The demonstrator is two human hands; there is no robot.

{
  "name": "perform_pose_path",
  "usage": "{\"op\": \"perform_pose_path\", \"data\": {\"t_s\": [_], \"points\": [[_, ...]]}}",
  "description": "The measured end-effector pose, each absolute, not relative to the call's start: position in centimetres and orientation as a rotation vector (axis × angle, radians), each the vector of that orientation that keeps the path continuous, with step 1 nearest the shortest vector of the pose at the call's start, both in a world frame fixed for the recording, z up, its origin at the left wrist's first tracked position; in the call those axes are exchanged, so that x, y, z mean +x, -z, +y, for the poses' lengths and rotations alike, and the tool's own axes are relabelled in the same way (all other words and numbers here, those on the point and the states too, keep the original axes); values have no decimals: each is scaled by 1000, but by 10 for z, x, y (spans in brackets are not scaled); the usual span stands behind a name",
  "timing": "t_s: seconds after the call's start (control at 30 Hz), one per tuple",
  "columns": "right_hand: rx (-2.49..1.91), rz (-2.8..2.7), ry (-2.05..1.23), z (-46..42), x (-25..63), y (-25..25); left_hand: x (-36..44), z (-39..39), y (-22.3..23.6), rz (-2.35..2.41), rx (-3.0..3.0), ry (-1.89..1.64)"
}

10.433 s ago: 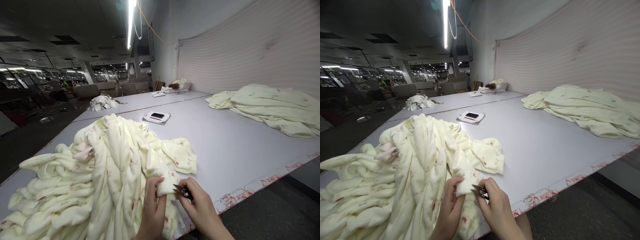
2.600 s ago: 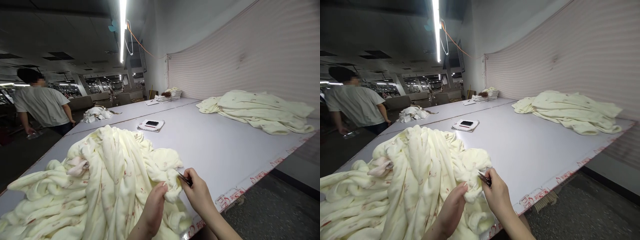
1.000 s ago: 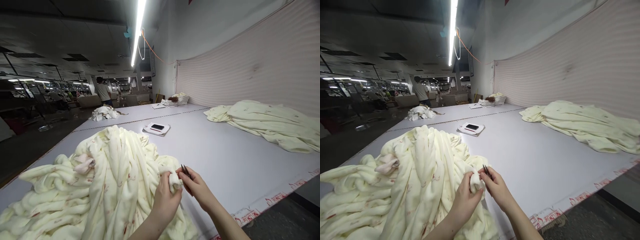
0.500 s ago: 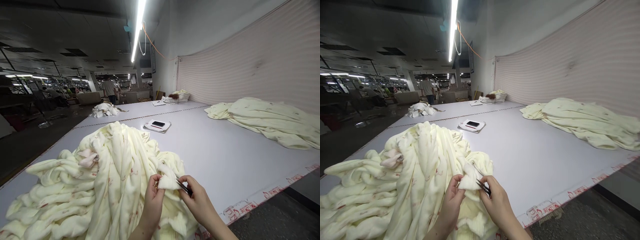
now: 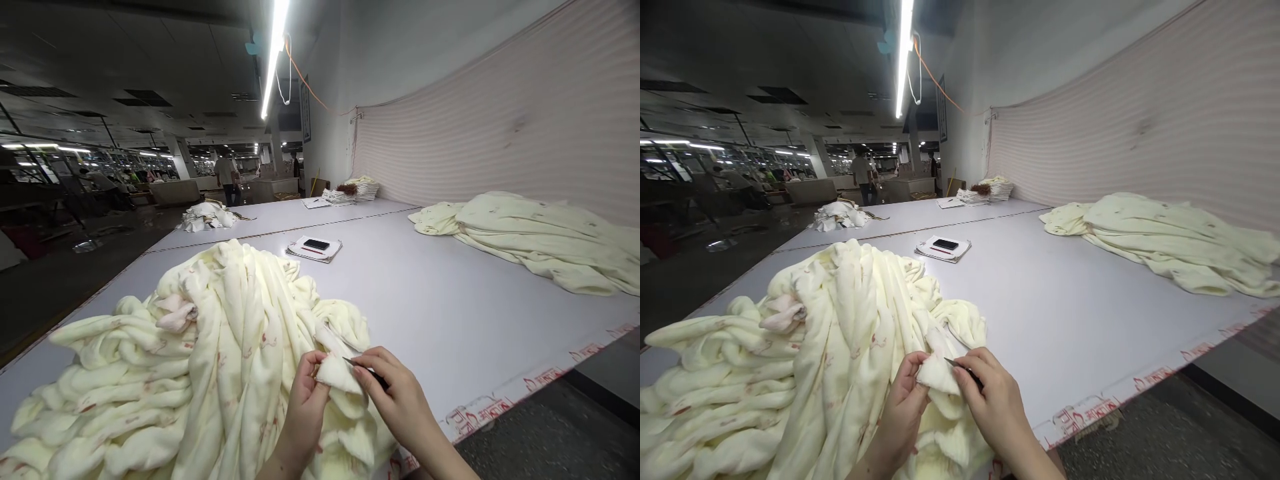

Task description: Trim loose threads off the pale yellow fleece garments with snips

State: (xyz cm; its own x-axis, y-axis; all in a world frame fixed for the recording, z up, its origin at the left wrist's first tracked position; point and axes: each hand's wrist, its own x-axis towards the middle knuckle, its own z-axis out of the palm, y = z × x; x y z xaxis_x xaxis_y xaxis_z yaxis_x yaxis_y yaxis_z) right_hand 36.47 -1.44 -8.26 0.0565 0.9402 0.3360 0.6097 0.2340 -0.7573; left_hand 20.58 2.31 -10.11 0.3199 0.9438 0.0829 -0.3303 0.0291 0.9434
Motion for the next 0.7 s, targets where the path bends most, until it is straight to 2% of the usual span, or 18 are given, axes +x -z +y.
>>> {"op": "perform_pose_path", "data": {"t_s": [0.2, 0.33, 0.47, 0.57, 0.7], "points": [[-1609, -1667, -335, -19, 367, 100, 202, 22, 102, 852, 1349, -1187], [-1739, -1550, -216, -3, 367, 105, 206, 22, 103, 781, 1168, -914], [-1768, -1589, -396, 6, 367, 100, 210, 23, 105, 577, 778, -892], [-1624, -1660, -558, -3, 371, 94, 209, 24, 107, 500, 670, -890], [-1476, -1750, -522, -18, 375, 90, 209, 25, 106, 452, 622, -876]]}}
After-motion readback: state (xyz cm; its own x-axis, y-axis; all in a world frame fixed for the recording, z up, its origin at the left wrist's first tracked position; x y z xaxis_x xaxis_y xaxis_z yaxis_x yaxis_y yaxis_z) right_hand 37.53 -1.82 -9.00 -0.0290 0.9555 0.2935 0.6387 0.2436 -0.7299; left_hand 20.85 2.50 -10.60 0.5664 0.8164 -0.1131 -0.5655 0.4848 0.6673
